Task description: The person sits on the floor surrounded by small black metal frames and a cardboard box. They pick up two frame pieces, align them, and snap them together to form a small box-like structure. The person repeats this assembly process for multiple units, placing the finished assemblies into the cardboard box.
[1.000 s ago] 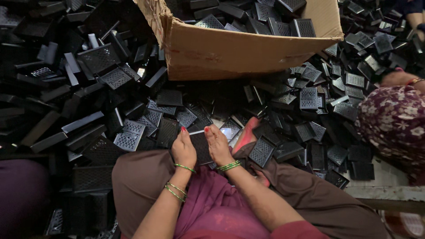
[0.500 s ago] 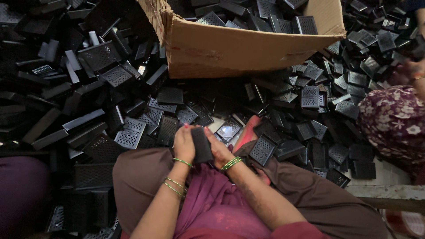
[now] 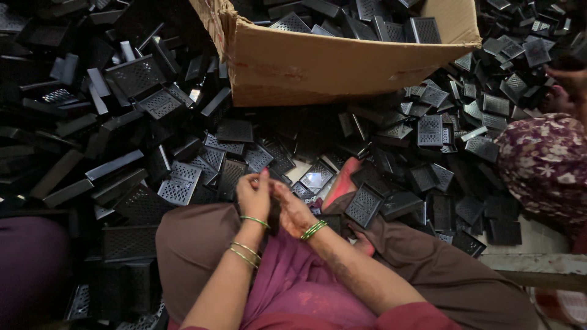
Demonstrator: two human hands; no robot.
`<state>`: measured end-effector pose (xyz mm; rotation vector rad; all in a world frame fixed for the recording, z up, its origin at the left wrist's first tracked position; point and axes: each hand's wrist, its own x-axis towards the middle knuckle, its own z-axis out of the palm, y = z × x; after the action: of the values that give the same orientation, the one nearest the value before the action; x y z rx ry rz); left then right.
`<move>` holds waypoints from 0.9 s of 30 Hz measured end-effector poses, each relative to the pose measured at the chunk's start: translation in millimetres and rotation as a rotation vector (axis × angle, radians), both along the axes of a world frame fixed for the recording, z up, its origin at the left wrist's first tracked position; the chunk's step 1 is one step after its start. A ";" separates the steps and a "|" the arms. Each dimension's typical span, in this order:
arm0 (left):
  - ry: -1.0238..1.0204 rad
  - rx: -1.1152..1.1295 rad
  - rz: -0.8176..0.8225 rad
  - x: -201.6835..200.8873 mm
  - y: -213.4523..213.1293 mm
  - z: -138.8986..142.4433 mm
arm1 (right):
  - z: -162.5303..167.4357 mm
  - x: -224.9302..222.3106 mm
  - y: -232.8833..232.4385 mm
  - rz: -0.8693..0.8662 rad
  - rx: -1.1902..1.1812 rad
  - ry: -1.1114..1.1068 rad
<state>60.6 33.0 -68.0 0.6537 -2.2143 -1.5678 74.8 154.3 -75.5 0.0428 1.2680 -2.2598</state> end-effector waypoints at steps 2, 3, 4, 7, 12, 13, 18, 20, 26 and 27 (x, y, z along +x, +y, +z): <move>-0.003 0.439 0.008 -6.8 -11.7 0.6 | 2.8 3.1 5.8 0.192 0.159 0.049; -0.006 0.658 0.013 -8.5 -16.8 1.2 | 4.8 5.5 9.8 0.288 0.238 0.071; -0.066 0.707 -0.029 -9.4 -24.6 1.8 | 7.1 5.1 11.5 0.299 0.347 0.217; -0.198 0.940 -0.089 -6.8 -40.2 2.9 | 12.9 6.0 14.5 0.313 0.582 0.573; -0.136 1.265 -0.041 -3.6 -35.3 9.0 | 18.2 0.0 13.8 0.244 0.689 0.576; -0.066 1.232 -0.148 -1.2 -31.6 10.0 | 19.0 -2.6 15.8 0.204 0.626 0.573; -0.024 1.013 -0.465 8.1 -20.9 17.3 | 28.0 -17.0 34.4 0.080 0.621 0.706; 0.018 0.994 -0.462 8.6 -21.4 21.3 | 34.5 -19.2 38.9 0.114 0.713 0.782; 0.148 0.932 -0.508 9.2 -26.4 29.0 | 63.1 -20.6 39.1 0.172 0.621 0.760; 0.155 0.912 -0.502 9.7 -26.5 29.4 | 67.9 -19.9 40.1 0.181 0.565 0.708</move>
<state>70.3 6.5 -38.6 0.1519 -1.5220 -2.7995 54.9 194.4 -7.6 -0.6869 2.1373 -1.7360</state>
